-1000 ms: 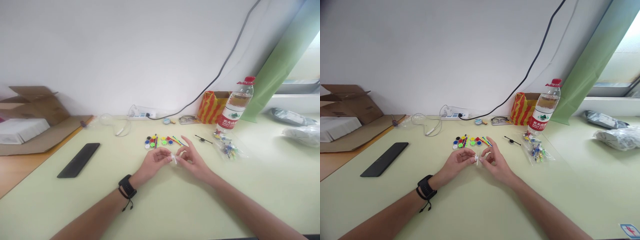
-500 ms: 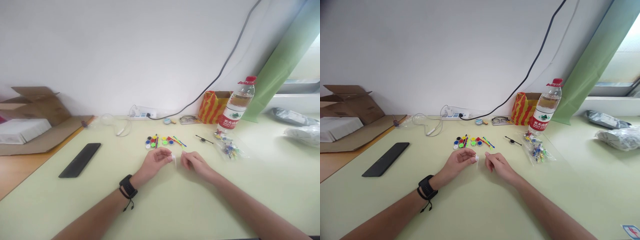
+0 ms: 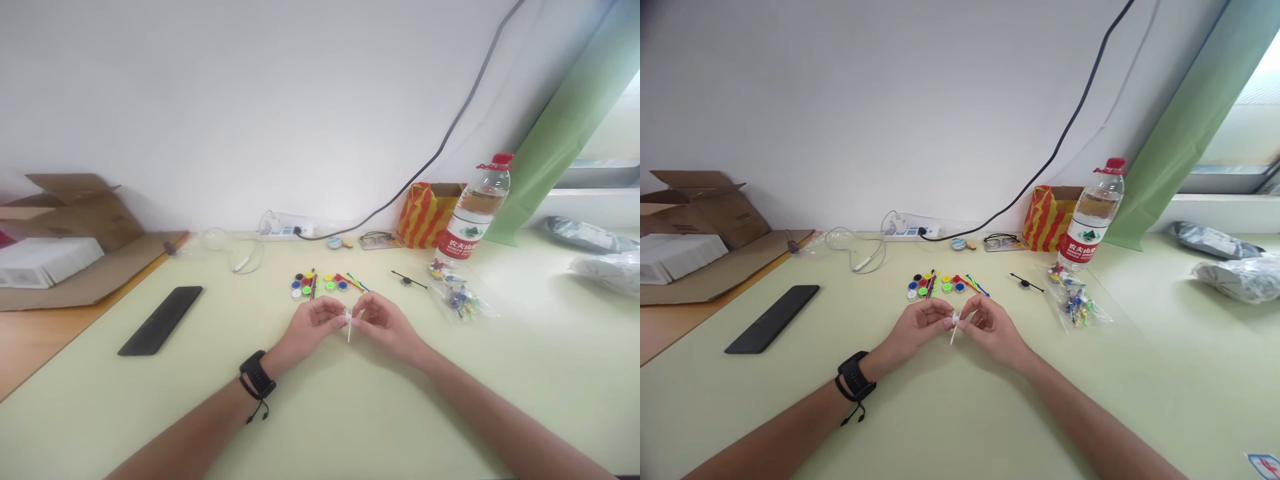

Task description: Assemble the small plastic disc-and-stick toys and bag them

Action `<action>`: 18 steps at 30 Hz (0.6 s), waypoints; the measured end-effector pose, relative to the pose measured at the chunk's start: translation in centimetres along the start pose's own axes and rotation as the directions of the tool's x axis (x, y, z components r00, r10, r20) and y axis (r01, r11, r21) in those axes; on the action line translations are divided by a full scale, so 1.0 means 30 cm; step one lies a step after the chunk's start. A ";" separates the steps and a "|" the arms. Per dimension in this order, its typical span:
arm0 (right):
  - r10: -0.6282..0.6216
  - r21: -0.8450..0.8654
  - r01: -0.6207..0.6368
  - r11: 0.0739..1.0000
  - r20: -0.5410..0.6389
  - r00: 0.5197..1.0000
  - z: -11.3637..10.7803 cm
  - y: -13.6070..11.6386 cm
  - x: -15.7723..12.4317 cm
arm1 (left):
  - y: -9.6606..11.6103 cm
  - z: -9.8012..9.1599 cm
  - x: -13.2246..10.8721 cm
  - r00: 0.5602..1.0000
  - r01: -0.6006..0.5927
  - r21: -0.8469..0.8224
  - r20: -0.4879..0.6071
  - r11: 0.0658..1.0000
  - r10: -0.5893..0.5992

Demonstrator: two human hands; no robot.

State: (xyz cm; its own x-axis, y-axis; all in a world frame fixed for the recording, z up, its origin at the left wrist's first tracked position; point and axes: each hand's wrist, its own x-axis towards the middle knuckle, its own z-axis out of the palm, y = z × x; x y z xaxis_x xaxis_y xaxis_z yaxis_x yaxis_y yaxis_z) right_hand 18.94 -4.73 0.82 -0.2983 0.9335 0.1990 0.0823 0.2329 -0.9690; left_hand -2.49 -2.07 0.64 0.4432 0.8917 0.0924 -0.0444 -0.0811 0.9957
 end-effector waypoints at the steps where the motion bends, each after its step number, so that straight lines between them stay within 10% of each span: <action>1: -0.002 -0.013 0.002 1.000 0.003 1.000 0.000 0.000 0.000 | -0.001 0.000 0.000 1.000 -0.001 -0.002 0.003 1.000 0.001; 13: -0.182 -0.217 0.155 0.964 -0.108 0.977 0.000 0.016 -0.022 | 0.009 0.001 -0.001 0.999 0.036 -0.027 -0.023 0.999 -0.037; 18: 0.018 -0.154 -0.014 0.988 0.025 1.000 -0.018 0.014 -0.007 | 0.007 0.004 -0.001 0.998 0.037 -0.041 -0.045 0.998 -0.039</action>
State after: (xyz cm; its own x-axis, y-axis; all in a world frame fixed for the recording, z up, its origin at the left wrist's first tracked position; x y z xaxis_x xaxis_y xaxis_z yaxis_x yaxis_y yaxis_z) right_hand 19.56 -4.70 0.45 -0.3208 0.9303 0.1781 0.2314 0.2593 -0.9377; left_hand -2.40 -2.18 0.85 0.4042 0.9131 0.0532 -0.0645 -0.0296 0.9975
